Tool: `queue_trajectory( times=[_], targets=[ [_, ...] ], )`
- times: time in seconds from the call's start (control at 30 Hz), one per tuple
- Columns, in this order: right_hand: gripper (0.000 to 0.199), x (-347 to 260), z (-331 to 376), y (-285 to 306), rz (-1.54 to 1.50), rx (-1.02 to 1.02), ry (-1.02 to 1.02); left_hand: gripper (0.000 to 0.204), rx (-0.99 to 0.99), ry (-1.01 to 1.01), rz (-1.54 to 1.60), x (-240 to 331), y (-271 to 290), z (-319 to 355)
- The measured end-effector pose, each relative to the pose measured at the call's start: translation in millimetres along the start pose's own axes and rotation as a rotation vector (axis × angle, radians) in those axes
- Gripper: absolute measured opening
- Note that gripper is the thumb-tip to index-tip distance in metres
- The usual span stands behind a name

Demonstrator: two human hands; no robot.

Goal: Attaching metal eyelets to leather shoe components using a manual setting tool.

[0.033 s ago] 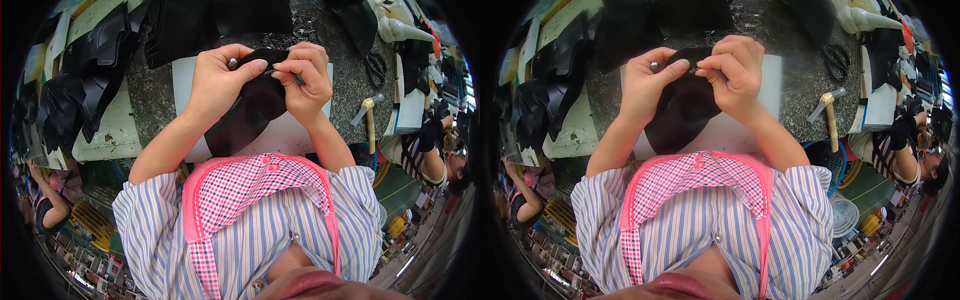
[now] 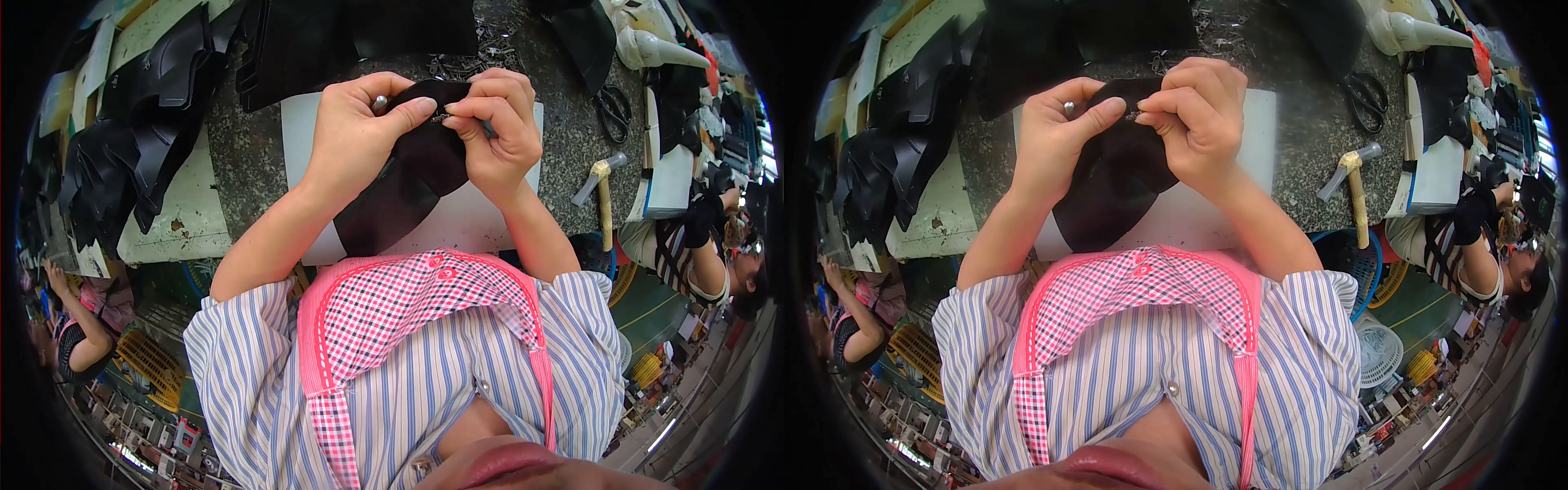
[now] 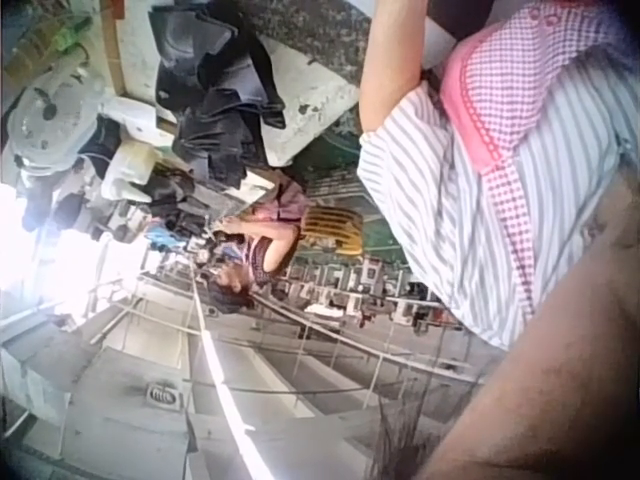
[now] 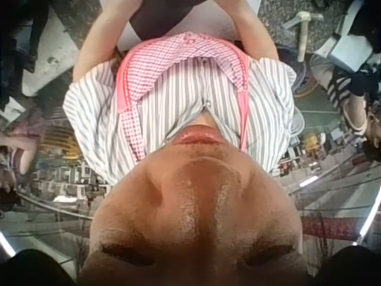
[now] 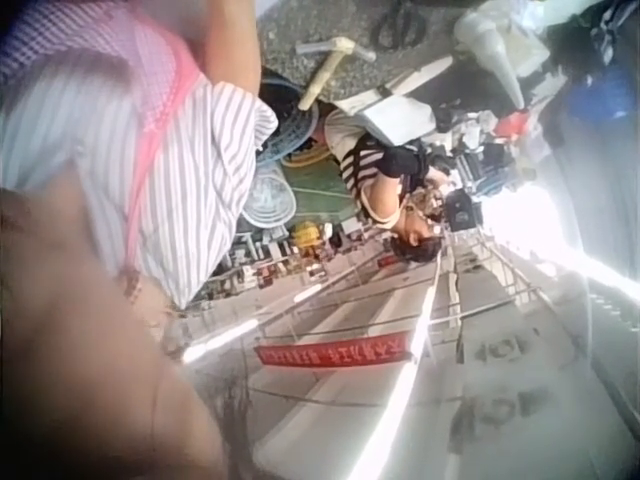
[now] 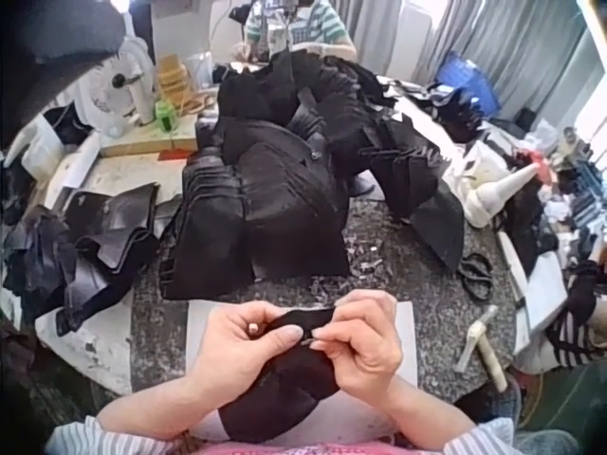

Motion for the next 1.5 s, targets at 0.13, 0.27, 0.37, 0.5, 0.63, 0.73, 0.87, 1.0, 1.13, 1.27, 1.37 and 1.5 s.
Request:
queue_trajectory(
  times=[0.13,0.27,0.37,0.5,0.63,0.73,0.87,1.0,1.13,1.27,1.37,1.5],
  targets=[
    [0.017,1.4,0.2,-0.2,-0.044,-0.024,0.020,0.012,-0.001,0.004,0.023,-0.8,-1.3,1.3],
    [0.017,3.5,1.8,-3.5,-0.062,-0.028,0.020,0.010,-0.011,0.005,0.002,-3.1,-0.1,-0.9],
    [0.017,6.5,1.0,-6.6,-0.078,-0.040,0.005,0.011,-0.023,-0.002,-0.039,-5.1,2.8,-4.8],
    [0.016,13.5,-1.6,-14.5,-0.330,-0.145,-0.122,0.011,-0.009,-0.101,0.001,-3.4,1.7,-3.0],
    [0.025,20.3,-4.9,-9.6,-0.748,-0.294,-0.638,0.021,-0.157,-0.285,-0.346,7.2,-3.4,-6.6],
    [0.028,30.6,-3.0,7.1,-0.718,-0.485,-0.701,0.023,-0.247,-0.304,-0.450,12.0,-10.0,1.9],
    [0.021,23.5,-2.5,2.2,-0.735,-0.566,-0.689,0.025,-0.127,-0.391,-0.488,6.4,-10.8,13.7],
    [0.017,6.8,-5.0,-0.6,-0.565,-0.460,-0.547,0.015,0.018,-0.730,-0.541,11.5,-9.2,16.4],
    [0.016,-0.2,-13.4,0.7,-0.565,-0.291,-0.419,0.016,0.148,-0.987,-0.625,21.5,-6.8,17.4],
    [0.014,-4.6,-13.8,1.0,-0.585,-0.159,-0.437,0.017,0.202,-1.006,-0.647,23.4,-6.7,18.5],
    [0.013,-3.1,-5.8,-1.4,-0.639,-0.088,-0.498,0.018,0.263,-1.014,-0.696,20.8,-7.2,20.4],
    [0.013,-2.0,0.0,2.3,-0.668,-0.054,-0.530,0.018,0.261,-0.974,-0.641,19.6,-10.4,23.0]
  ],
)
Point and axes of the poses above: each hand's wrist, its own z-axis away from the middle knuckle, its own y-axis out of the back of the hand, x = y × z, the point moved 4 cm from there along -z, towards the middle knuckle, and after that the axes turned 4 degrees about z, right-handed, at the moved point
